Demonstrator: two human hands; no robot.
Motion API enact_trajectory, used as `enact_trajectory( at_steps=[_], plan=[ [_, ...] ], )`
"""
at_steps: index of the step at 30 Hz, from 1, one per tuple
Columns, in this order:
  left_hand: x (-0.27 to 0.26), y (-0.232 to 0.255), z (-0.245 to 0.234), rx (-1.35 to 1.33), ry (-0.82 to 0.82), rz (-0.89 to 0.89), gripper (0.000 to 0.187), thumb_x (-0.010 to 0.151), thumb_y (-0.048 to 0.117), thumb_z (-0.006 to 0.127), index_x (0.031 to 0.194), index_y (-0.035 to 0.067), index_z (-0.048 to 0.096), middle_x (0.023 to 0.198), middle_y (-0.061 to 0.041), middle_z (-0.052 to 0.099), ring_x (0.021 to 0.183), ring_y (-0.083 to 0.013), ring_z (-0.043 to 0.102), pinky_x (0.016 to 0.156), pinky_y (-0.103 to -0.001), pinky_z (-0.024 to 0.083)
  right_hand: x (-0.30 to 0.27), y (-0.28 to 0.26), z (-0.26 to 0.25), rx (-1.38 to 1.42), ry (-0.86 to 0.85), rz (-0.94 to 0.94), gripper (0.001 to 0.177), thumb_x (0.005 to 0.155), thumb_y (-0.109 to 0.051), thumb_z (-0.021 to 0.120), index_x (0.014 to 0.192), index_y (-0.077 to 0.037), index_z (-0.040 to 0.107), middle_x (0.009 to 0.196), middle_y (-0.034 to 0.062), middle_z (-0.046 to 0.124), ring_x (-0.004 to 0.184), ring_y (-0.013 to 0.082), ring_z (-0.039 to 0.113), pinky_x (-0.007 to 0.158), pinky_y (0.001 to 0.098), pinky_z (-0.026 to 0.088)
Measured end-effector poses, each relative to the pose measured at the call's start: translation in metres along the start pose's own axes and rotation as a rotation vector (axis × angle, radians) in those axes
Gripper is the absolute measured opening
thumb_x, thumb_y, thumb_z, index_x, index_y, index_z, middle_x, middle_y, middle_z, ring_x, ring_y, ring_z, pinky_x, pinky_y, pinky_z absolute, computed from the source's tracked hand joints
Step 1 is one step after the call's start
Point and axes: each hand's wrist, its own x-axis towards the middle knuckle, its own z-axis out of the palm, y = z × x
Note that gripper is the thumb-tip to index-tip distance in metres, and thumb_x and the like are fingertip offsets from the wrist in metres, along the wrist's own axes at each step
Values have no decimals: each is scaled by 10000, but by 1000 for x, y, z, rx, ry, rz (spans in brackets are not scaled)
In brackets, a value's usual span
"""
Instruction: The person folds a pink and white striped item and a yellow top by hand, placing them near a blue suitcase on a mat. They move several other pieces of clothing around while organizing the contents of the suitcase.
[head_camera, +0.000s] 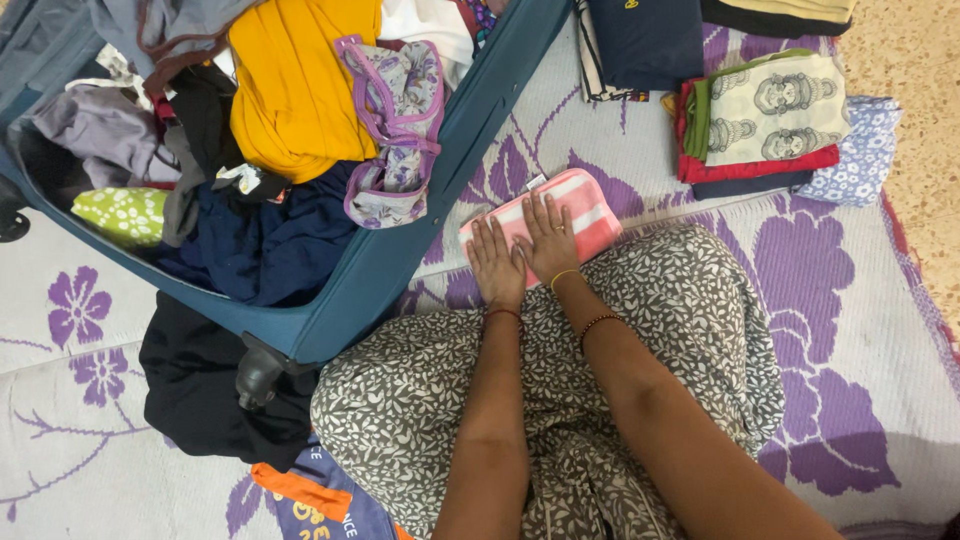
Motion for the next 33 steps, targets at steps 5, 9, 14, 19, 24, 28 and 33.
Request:
enact_trajectory(
  at_steps=[5,9,14,19,24,28,33],
  plan=[
    [0,-2,-2,3,27,-59,800,1017,440,477,1624,15,177,1700,-177,190,1591,-301,122,1278,-516,56,2,0,-5,-38,-6,58,793,1043,-569,379,1651,-99,181,1722,118,145,1586,317,118,1262,553,47],
    [0,-3,1,18,8,-68,824,1015,476,473,1626,14,170,1701,-166,193,1588,-304,120,1277,-526,48,5,5,-4,-72,-5,113,780,1068,-571,345,1667,-107,159,1737,120,121,1597,319,96,1264,551,23],
    [-1,-4,2,27,14,-74,837,1010,493,482,1628,22,169,1703,-145,203,1592,-295,123,1278,-552,44,8,12,0,-73,-17,209,817,1045,-598,333,1663,-100,139,1733,122,110,1594,322,81,1263,552,6],
    [-1,-5,4,24,32,-67,840,1002,482,493,1630,26,171,1707,-135,200,1592,-292,123,1266,-574,33,11,22,6,-116,-46,294,847,1037,-640,314,1661,-96,132,1737,107,82,1596,321,51,1258,570,-18],
    [0,-5,3,45,29,-67,833,993,457,499,1630,32,172,1712,-119,195,1595,-279,120,1269,-574,32,13,28,7,-49,-40,374,907,1013,-693,298,1660,-85,113,1741,105,41,1598,325,12,1254,577,-33],
    [5,-2,-9,14,-1,-75,835,947,398,552,1616,27,217,1698,-118,216,1576,-286,145,1236,-602,71,15,25,0,-65,-69,450,930,1001,-722,298,1660,-98,93,1736,114,14,1588,369,-36,1214,650,-70],
    [16,-9,-29,-145,57,-156,660,855,172,649,1481,58,475,1602,-135,399,1483,-301,345,1186,-535,309,18,23,-7,-36,-78,488,971,965,-757,329,1668,-130,91,1735,123,-5,1576,412,-71,1190,688,-87]
  ],
)
